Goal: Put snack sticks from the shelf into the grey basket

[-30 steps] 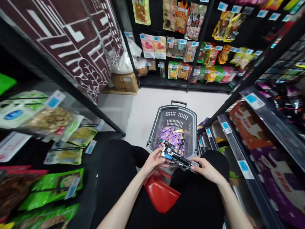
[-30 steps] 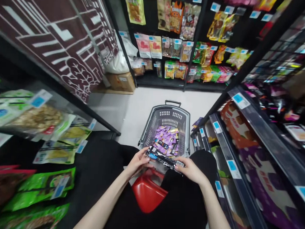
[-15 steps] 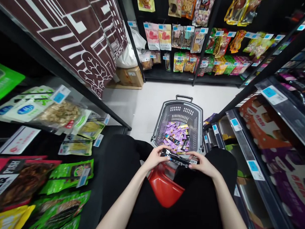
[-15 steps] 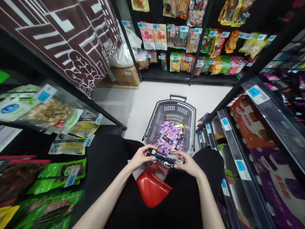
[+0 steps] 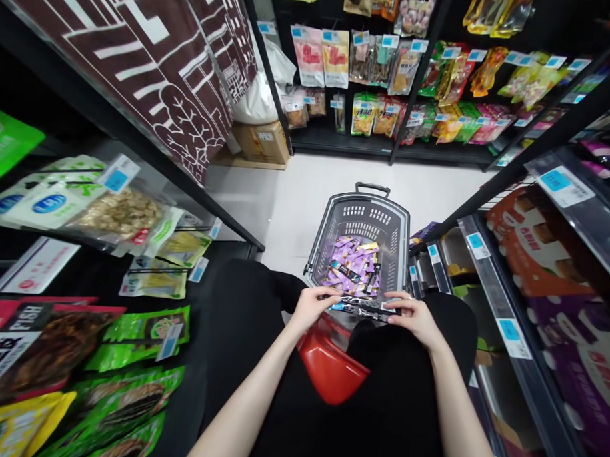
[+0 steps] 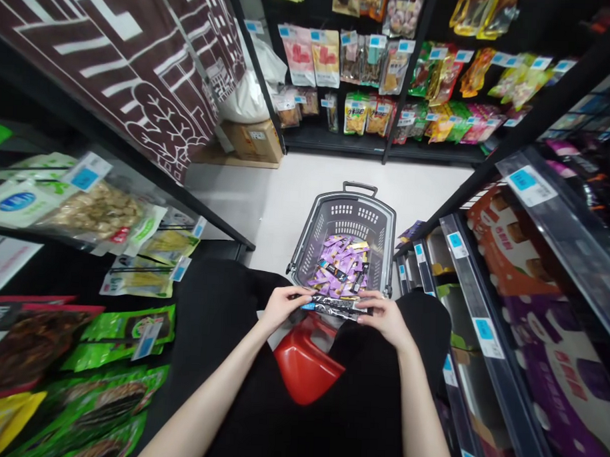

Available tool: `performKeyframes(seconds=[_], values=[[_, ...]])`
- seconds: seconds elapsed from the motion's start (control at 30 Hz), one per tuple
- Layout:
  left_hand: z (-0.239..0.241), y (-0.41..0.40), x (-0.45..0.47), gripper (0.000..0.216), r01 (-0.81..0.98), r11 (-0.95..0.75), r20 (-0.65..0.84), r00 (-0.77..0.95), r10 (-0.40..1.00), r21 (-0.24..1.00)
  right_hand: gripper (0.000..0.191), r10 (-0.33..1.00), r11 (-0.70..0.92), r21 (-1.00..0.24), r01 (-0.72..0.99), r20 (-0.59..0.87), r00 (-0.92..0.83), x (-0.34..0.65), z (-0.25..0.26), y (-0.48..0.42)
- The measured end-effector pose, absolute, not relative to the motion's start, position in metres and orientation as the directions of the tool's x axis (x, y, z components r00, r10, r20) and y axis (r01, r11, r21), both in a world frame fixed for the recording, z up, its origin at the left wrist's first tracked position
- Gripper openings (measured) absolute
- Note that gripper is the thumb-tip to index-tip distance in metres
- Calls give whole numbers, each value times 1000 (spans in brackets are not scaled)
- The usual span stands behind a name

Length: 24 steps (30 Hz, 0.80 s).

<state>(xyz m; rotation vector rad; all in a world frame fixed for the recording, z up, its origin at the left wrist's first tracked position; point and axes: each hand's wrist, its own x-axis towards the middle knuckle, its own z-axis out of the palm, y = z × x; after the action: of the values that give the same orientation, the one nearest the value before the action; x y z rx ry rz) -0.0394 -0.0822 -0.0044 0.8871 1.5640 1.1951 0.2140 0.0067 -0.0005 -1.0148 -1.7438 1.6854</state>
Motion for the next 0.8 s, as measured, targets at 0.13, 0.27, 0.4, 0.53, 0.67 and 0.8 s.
performKeyframes(seconds=[0.13, 0.27, 0.4, 0.53, 0.67, 0.8], values=[[-5, -81, -36, 15, 27, 245, -223, -329, 918, 969, 20, 825, -50, -983, 176, -140, -547, 212, -3, 4], [-5, -80, -33, 18, 38, 248, -220, -350, 911, 968, 17, 874, -62, -983, 175, -138, -467, 208, -7, 3], [-7, -79, -32, 27, 6, 240, -227, -300, 926, 971, 25, 897, -144, -983, 118, -180, -403, 204, -10, 2], [-4, -80, -30, 30, -13, 297, -297, -23, 955, 955, 34, 898, -183, -983, 7, -170, -406, 203, -9, 3], [-1, -85, -16, 30, 6, 375, -362, 279, 889, 927, 33, 784, -213, -977, 21, -184, -593, 197, -7, 0], [-2, -88, 2, 28, 1, 423, -396, 351, 849, 906, 26, 721, -165, -983, 84, -178, -669, 188, -5, -5]])
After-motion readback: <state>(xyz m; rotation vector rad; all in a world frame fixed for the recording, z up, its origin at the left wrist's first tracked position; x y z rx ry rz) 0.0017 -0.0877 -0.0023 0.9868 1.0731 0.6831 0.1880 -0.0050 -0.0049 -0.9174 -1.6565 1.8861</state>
